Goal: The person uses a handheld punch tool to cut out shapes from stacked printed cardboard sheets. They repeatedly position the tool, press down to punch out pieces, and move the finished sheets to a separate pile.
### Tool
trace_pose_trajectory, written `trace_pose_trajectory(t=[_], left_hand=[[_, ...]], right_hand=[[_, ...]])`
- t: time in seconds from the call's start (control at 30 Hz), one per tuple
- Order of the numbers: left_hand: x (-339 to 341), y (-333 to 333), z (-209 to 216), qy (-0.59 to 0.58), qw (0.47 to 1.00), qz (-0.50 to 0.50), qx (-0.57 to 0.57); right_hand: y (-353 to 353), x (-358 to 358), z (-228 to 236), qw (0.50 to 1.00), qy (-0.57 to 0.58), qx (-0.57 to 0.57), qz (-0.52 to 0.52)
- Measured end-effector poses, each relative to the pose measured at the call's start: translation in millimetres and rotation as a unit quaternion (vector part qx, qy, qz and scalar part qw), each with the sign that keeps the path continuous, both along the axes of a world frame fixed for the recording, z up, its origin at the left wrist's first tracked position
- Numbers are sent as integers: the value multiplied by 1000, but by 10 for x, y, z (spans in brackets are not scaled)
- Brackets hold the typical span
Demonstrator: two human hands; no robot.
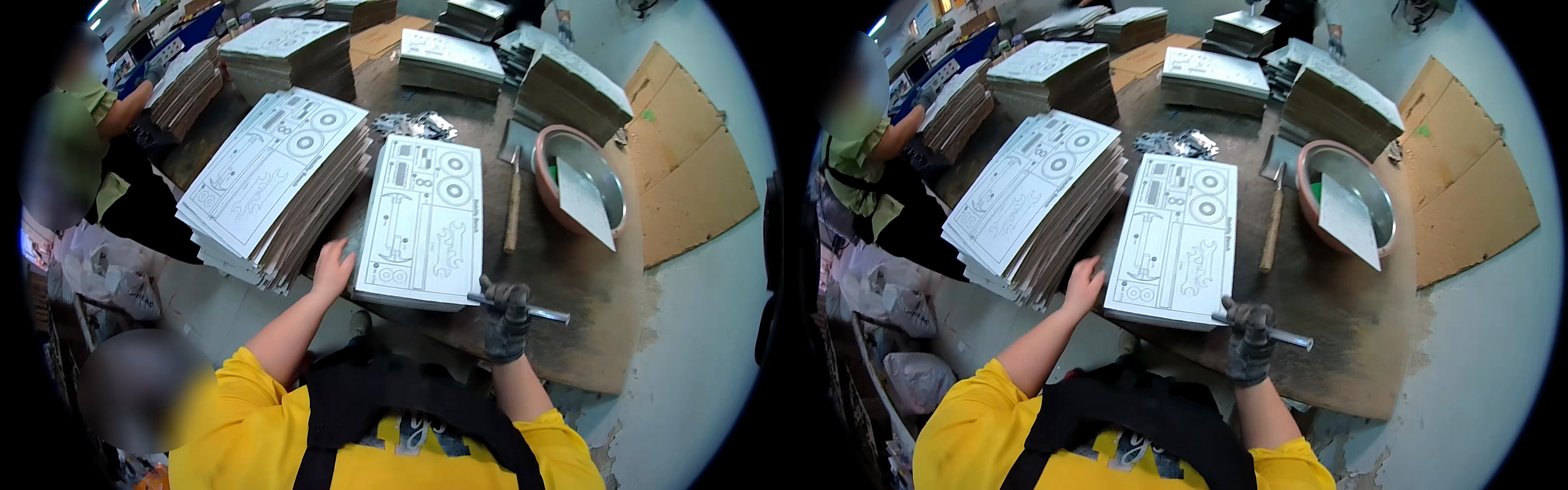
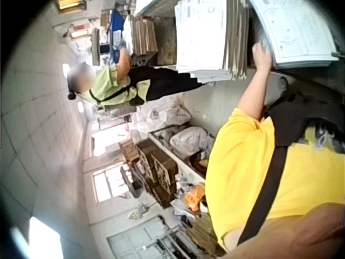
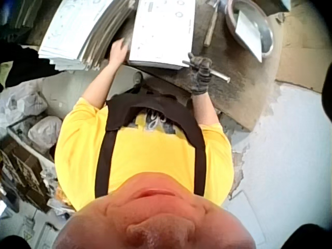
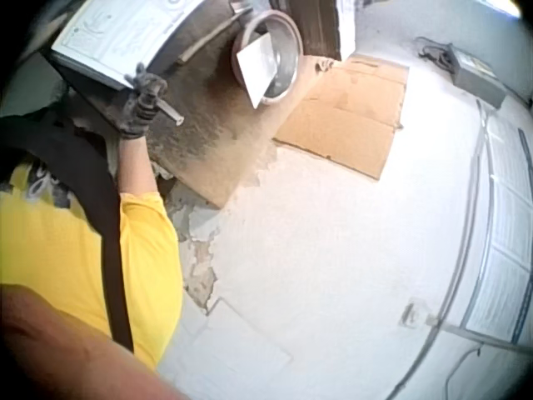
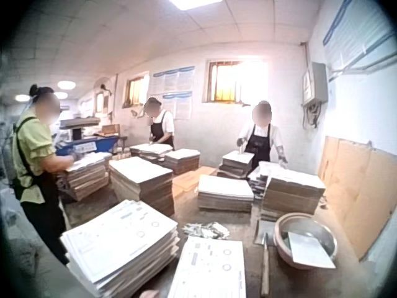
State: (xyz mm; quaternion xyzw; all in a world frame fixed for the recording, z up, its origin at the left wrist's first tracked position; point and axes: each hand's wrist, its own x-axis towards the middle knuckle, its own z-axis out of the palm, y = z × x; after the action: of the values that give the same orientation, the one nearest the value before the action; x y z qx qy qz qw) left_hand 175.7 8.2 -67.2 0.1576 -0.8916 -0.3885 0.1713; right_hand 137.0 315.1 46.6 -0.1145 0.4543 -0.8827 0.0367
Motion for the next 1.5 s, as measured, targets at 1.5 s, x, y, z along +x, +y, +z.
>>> trace_pose_trajectory(t=[1.5], left_hand=[[-1131,428,539,66,935,-254,-238]], right_hand=[[-780,329,-221,985,19,152,-80]])
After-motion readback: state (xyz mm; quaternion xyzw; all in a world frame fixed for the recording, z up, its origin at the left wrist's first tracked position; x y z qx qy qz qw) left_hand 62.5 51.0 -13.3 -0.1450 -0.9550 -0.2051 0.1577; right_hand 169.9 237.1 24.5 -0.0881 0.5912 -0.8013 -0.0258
